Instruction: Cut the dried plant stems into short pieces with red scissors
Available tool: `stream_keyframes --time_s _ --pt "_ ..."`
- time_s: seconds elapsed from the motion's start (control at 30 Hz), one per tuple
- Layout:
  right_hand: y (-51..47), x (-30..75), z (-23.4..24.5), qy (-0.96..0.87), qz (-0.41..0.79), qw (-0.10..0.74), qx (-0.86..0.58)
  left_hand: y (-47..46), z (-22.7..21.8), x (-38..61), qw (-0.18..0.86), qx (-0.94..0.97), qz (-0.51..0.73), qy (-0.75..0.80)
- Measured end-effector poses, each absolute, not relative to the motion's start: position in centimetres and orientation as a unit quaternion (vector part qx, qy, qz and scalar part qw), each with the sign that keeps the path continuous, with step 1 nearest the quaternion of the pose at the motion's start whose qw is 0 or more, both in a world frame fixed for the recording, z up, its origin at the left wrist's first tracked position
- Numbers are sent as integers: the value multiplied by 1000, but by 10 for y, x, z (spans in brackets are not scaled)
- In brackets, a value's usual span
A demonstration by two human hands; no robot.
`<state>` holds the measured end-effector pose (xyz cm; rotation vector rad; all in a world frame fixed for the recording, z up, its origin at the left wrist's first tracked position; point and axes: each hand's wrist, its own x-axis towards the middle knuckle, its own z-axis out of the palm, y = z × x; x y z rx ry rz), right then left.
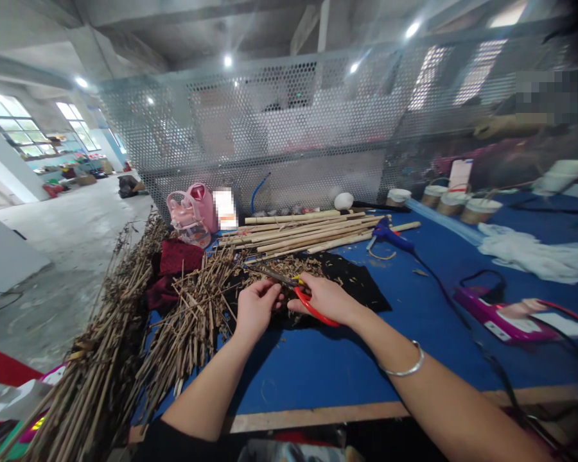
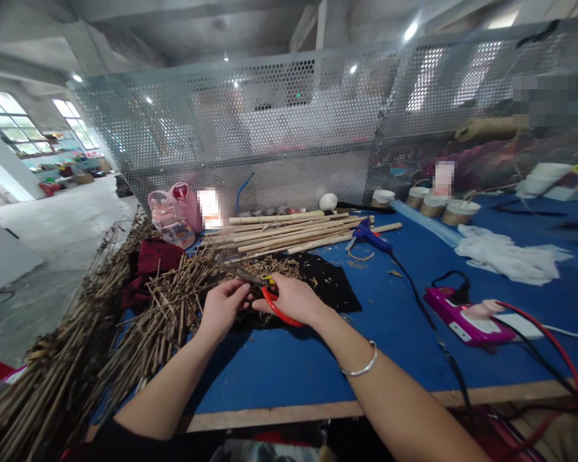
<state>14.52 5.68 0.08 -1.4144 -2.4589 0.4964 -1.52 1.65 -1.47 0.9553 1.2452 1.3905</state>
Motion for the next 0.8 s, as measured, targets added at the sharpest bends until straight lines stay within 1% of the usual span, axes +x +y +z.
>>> stream_keyframes --time_s 0.17,0.37,0.67,0.8 --pt "59 145 1 -838 183 116 -500 17 -14 -16 495 404 572 514" --pt "60 147 2 -844 156 106 -502 18 -16 -17 480 400 586 516" --pt "59 145 0 -841 169 132 -497 19 -16 -18 480 411 575 519" --pt "61 147 0 -830 182 142 -509 17 -17 -17 479 423 541 546"
